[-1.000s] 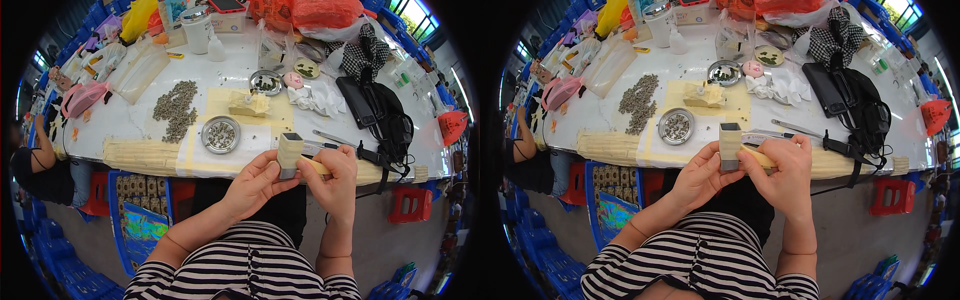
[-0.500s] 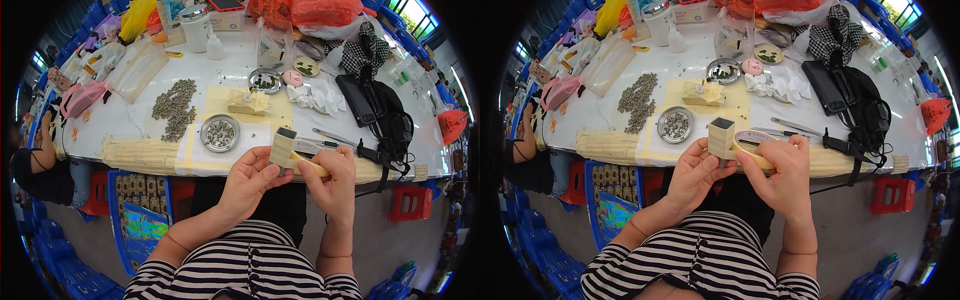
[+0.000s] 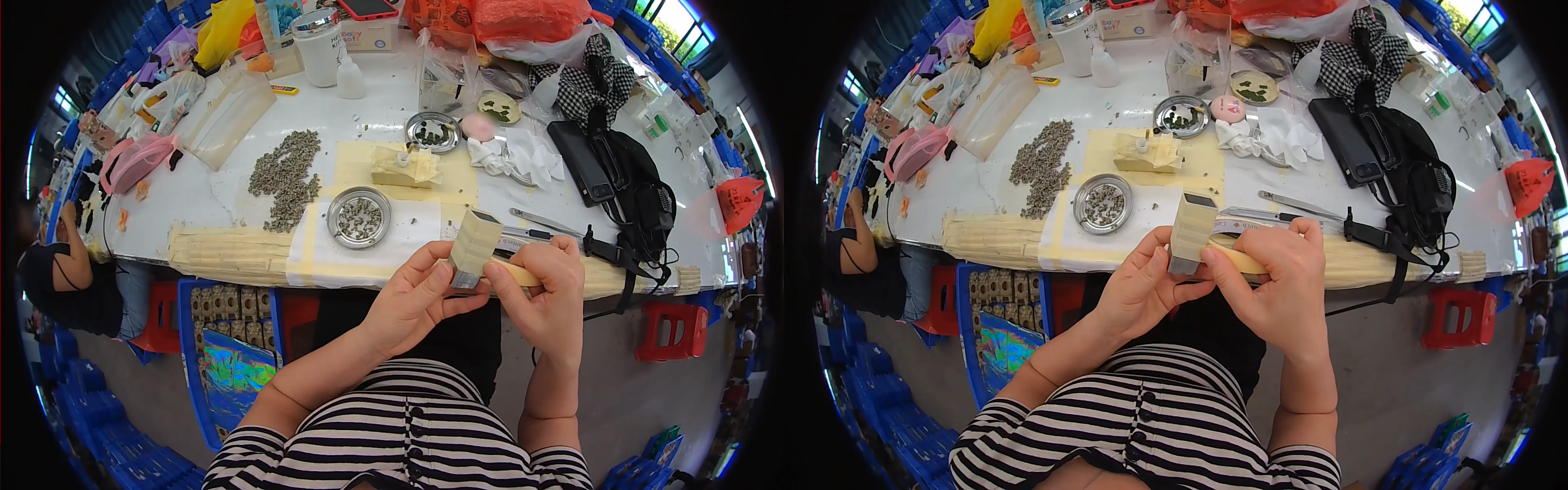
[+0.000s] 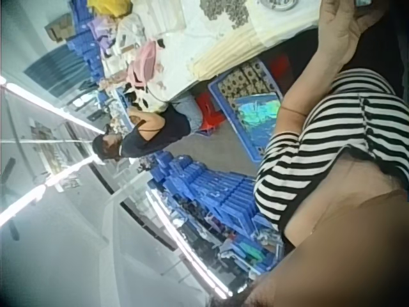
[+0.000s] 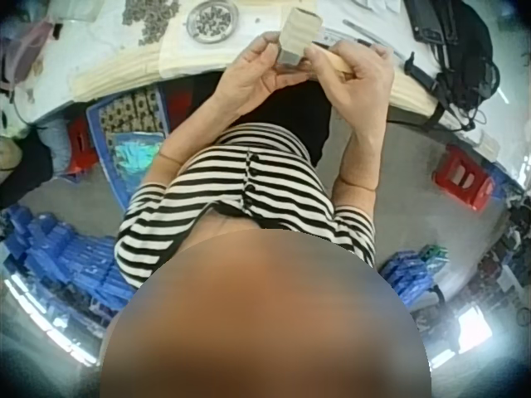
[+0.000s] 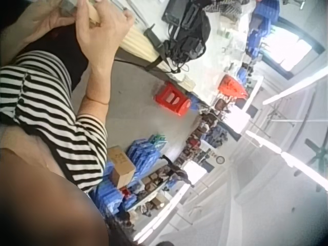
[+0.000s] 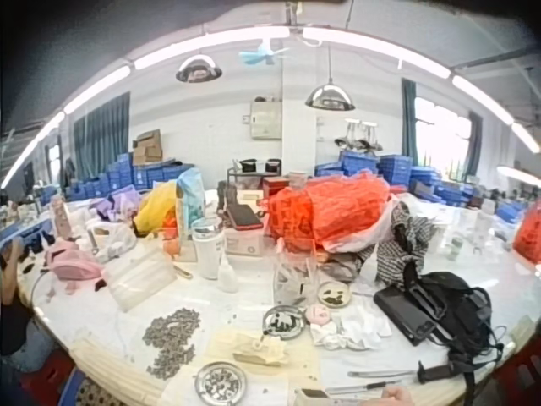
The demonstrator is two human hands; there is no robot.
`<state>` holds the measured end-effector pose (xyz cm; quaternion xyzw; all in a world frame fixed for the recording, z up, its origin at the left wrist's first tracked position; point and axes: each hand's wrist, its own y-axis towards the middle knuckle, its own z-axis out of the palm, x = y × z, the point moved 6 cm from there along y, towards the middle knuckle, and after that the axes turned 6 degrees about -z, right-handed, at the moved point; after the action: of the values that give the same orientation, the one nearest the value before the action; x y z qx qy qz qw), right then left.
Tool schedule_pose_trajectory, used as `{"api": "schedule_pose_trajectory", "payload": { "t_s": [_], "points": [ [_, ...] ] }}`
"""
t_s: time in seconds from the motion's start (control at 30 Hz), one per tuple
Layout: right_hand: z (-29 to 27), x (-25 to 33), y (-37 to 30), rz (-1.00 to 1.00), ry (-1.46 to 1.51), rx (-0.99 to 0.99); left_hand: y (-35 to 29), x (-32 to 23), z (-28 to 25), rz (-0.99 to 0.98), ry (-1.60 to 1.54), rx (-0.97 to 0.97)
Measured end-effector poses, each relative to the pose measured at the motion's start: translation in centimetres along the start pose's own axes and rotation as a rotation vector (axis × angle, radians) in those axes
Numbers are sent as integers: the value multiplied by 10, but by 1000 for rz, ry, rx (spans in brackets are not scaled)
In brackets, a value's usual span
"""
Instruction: The person applies adhesive tape to a small rectangular component and then inserts a thin pin into a hole on the top surface of the object using a small tool.
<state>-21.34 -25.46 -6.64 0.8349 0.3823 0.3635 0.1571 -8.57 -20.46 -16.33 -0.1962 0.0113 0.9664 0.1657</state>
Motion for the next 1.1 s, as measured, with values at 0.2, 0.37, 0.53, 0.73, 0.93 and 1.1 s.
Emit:
{"api": "schedule_pose_trajectory", "payload": {
  "t_s": [0.2,0.37,0.53,0.73,0.93,1.1],
  "points": [
    [-2,9,0,-26,-88,-5,-5,-14,-6,152,572,-165],
    [-3,2,-5,23,36,32,-7,-21,0,197,342,-181],
    [1,-3,-6,38,45,32,-10,-14,0,130,268,-88],
    [5,-4,-5,35,47,46,-7,-6,-2,42,152,-10],
    [3,1,-3,15,-52,13,-2,-2,-12,44,145,-22],
    [-4,14,-3,-41,-155,-29,-5,-3,-2,19,142,-40]
  ]
}}
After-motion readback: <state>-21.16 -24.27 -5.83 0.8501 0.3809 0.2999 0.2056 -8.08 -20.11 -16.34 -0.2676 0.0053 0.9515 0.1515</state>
